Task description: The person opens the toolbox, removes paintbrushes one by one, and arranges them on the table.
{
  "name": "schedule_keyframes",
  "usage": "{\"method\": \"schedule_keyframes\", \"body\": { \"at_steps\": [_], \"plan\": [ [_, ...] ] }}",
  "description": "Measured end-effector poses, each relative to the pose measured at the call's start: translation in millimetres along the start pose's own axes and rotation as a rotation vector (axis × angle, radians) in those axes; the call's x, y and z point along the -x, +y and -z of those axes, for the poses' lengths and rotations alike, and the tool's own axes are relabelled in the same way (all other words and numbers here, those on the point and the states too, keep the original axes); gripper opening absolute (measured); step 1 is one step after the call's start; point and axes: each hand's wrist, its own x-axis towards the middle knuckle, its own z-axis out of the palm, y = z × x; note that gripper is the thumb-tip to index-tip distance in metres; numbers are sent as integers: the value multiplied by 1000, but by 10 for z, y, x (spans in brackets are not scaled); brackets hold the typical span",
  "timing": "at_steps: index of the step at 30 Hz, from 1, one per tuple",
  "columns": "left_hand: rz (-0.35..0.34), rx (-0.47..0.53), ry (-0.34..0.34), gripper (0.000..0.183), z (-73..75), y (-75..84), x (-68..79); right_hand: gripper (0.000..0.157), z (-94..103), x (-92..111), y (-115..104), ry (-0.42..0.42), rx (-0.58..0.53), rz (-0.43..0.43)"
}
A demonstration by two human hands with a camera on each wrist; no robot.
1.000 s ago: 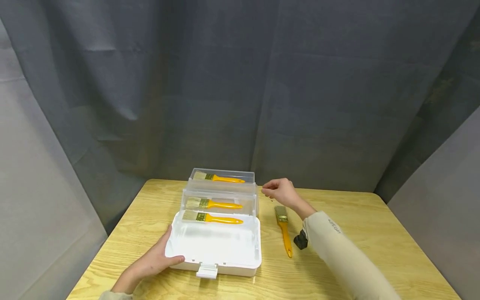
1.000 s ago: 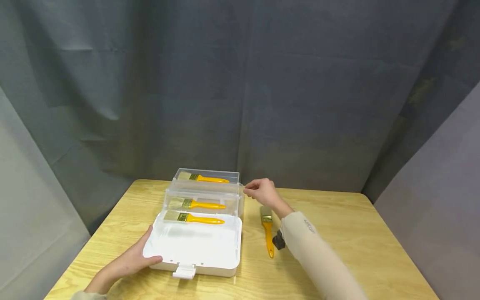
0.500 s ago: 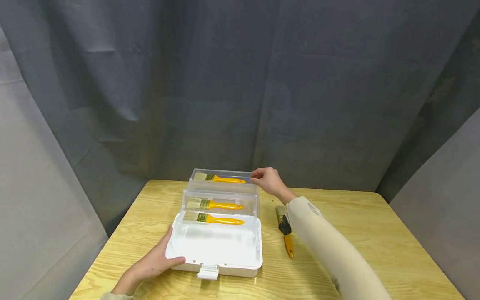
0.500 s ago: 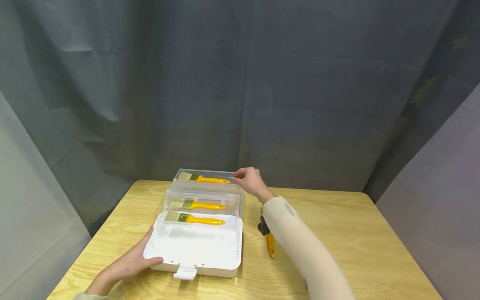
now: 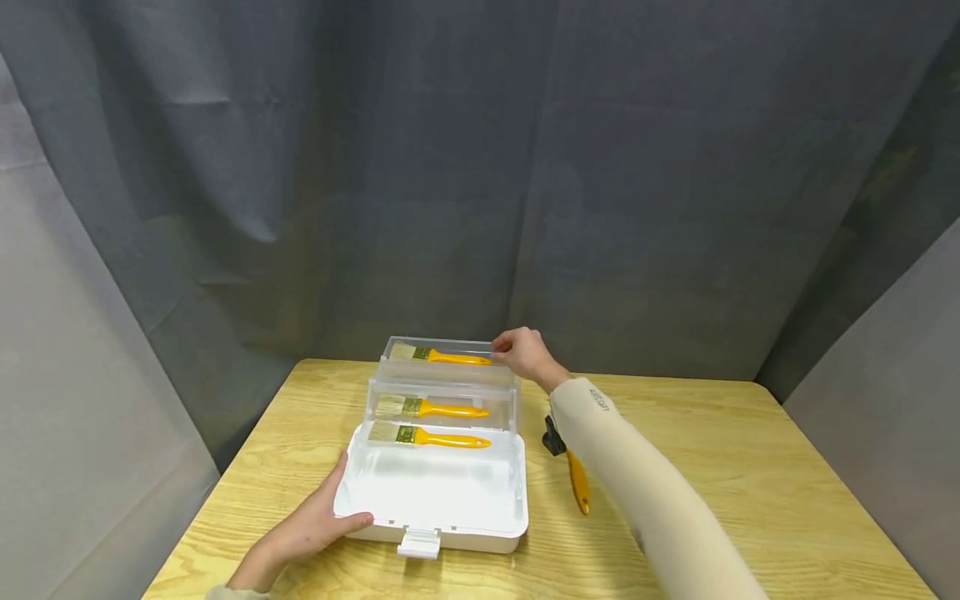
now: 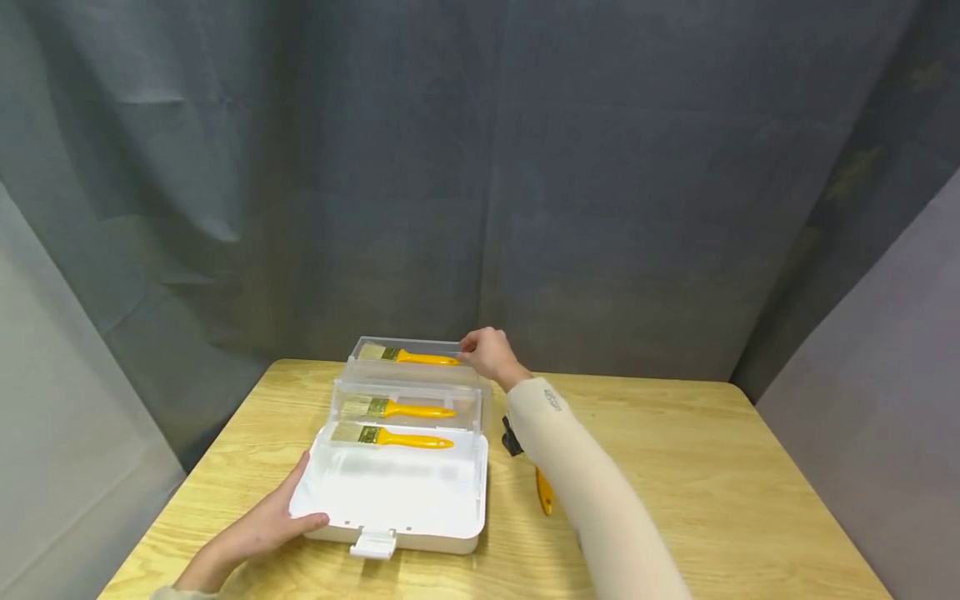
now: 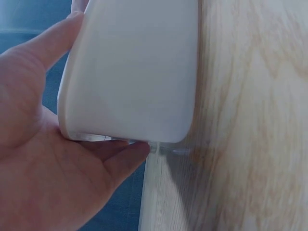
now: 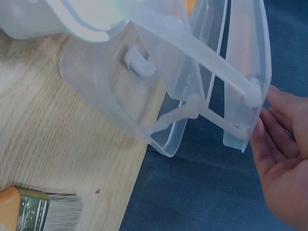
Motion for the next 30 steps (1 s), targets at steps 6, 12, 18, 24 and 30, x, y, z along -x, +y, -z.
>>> {"method": "schedule_keyframes", "body": {
  "at_steps": [6,12,18,24,30],
  "plan": [
    [-7,4,-2,112,-7,16,9,23,-66,-37,-39,-20,59,-44],
    [-17,5,-7,112,-20,29,13,16,-122,-37,-83,-118,172,46],
    [-6,15,-13,112,-26,43,19,7,-138,-4,-129,-178,241,116],
    [-12,15,-18,111,-27,71,22,23,-161,0,-108,-172,209,94],
    [-12,9,-19,111,-27,65,15,25,-165,-1,-92,-138,135,62]
  ]
}}
